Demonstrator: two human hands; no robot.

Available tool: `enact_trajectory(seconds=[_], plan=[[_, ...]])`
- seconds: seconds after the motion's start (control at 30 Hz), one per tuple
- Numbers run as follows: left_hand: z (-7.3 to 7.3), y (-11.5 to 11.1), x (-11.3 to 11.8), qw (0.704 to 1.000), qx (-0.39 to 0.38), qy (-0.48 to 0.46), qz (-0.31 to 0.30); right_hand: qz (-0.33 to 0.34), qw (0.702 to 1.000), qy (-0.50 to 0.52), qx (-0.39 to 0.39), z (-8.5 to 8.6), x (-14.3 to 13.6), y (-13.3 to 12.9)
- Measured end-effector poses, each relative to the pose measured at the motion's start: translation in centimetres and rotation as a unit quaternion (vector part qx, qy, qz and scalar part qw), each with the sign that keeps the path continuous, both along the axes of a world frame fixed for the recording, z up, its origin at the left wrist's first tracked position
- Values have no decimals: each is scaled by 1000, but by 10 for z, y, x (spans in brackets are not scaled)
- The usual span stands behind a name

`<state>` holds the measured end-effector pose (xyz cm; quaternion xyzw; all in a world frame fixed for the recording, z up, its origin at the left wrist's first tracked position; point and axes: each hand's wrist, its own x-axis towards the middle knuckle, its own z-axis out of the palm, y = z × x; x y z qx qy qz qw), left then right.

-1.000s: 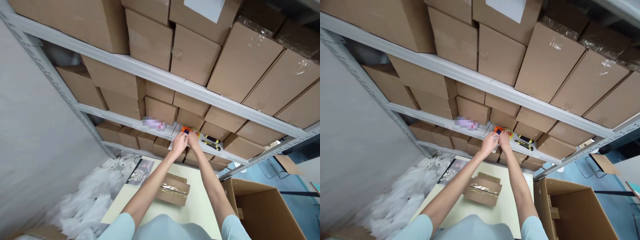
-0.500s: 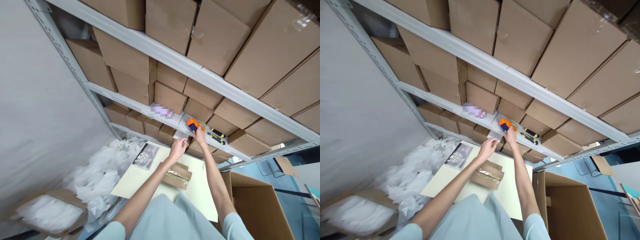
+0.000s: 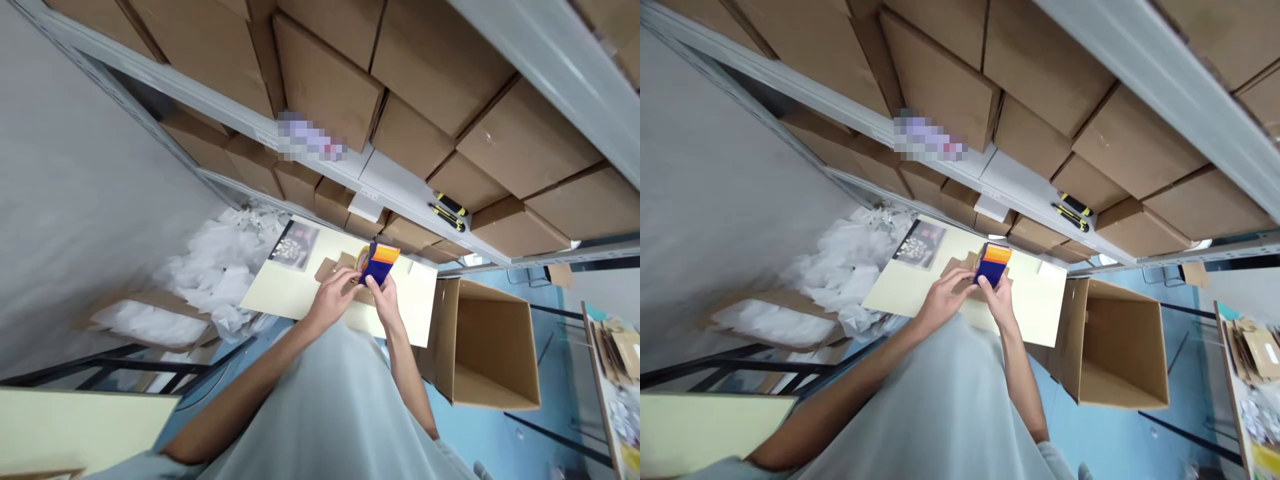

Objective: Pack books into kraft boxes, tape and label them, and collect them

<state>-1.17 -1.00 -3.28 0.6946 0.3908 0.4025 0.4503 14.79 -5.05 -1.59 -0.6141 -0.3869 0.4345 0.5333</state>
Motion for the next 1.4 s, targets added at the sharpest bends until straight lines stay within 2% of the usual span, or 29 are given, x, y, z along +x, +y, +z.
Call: enact_trajectory(seconds=[0.13, 0.3, 0.37, 0.43, 0.57, 0.8, 1.07, 1.2, 1.4], plan=[[13, -4, -11, 1000, 18, 8, 17, 19, 998, -52, 1, 5, 0, -5], [58, 10, -33, 997, -20, -16, 67, 47, 996, -82, 8, 17, -6, -29], [77, 21, -39, 999, -24, -7, 43, 65, 993, -97, -3, 20, -5, -40], [92, 31, -40, 999, -35, 10, -8, 84, 990, -117, -12, 23, -3, -49], [103, 40, -36, 994, -79, 15, -70, 109, 984, -138, -24, 22, 3, -61], [100, 33, -29, 993, -88, 23, -81, 113, 979, -167, -32, 16, 10, -75], [84, 11, -19, 997, 5, 58, -42, 166, 965, -198, -56, 6, 30, -80], [69, -2, -19, 998, -37, 44, 2, 212, 947, -226, -88, 14, 50, -87], [43, -6, -29, 990, -101, 7, 100, 276, 915, -253, -149, 40, 77, -93]])
